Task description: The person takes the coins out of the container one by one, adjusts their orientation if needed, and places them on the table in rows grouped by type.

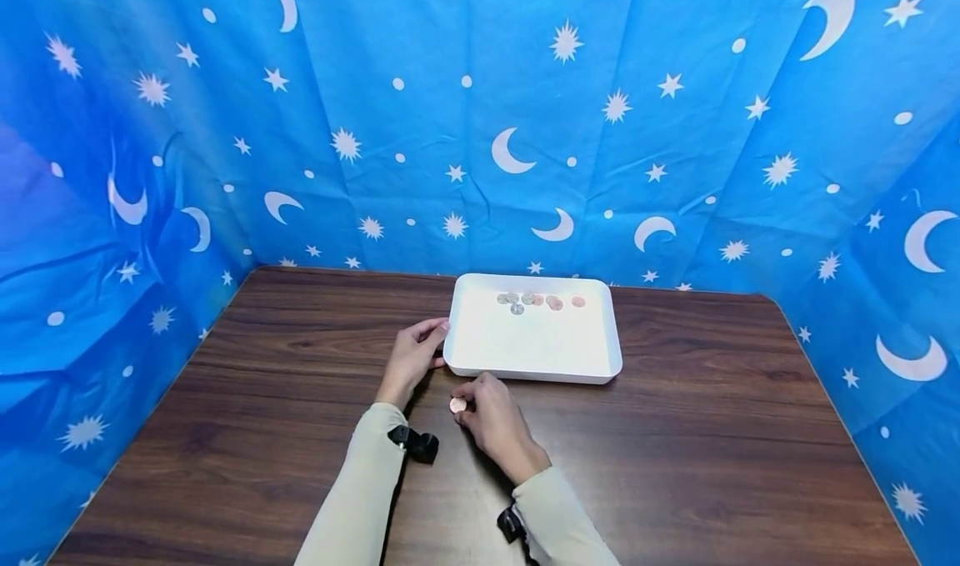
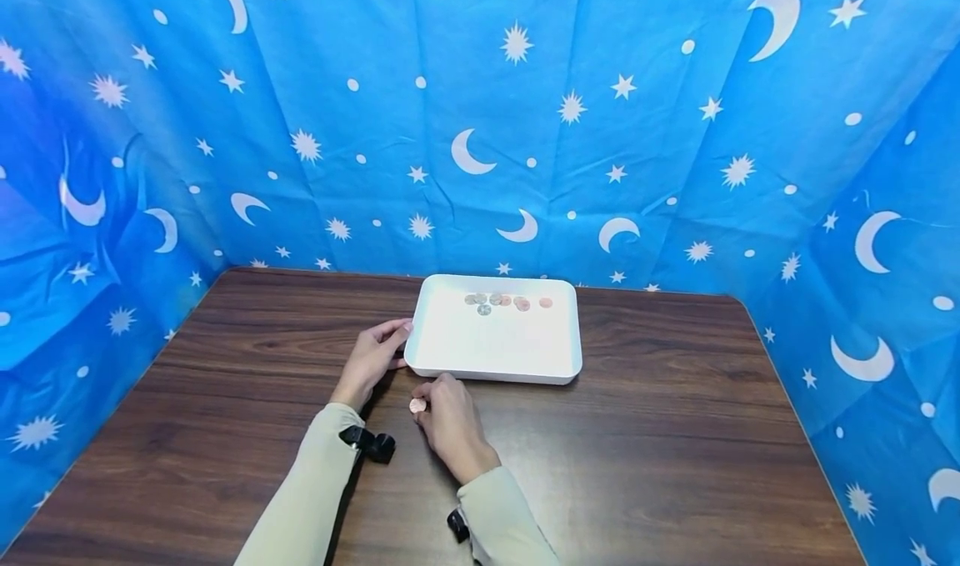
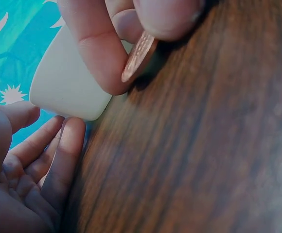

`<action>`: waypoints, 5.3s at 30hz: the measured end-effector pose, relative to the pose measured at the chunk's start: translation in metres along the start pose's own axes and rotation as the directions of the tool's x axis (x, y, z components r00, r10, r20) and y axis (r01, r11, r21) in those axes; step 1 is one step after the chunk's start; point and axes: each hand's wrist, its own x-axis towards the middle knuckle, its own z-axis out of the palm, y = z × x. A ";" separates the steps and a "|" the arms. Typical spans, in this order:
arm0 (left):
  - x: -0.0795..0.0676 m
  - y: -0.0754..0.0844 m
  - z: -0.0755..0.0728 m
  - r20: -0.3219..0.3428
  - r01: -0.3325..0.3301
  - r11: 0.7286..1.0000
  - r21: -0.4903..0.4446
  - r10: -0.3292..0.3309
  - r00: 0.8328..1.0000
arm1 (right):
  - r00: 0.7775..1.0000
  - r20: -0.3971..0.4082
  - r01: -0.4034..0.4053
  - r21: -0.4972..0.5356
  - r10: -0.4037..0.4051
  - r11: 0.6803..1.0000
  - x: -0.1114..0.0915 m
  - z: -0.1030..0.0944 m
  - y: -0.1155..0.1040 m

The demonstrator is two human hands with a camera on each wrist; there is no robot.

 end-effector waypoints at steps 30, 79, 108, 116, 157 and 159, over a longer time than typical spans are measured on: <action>0.001 -0.002 0.000 0.003 -0.011 1.000 -0.010 0.011 1.000 | 0.999 0.026 0.016 0.162 -0.020 0.987 0.008 -0.050 0.004; -0.003 0.000 0.000 -0.006 -0.005 1.000 0.021 0.005 1.000 | 0.893 -0.072 -0.431 0.151 0.445 0.890 0.090 -0.099 0.134; 0.002 0.000 0.006 -0.041 0.008 1.000 0.011 -0.008 0.999 | 0.860 -0.101 -0.499 0.050 0.501 0.865 0.108 -0.088 0.134; 0.001 0.000 0.006 -0.044 0.009 1.000 -0.002 -0.010 0.999 | 0.868 -0.076 -0.490 0.030 0.491 0.871 0.107 -0.087 0.132; 0.002 0.000 0.007 -0.055 -0.037 0.998 -0.054 0.034 0.998 | 0.972 0.059 -0.230 0.063 0.227 0.971 0.101 -0.091 0.145; 0.003 -0.001 0.008 -0.060 -0.031 0.998 -0.051 0.028 0.998 | 0.970 0.072 -0.236 0.062 0.231 0.970 0.103 -0.092 0.146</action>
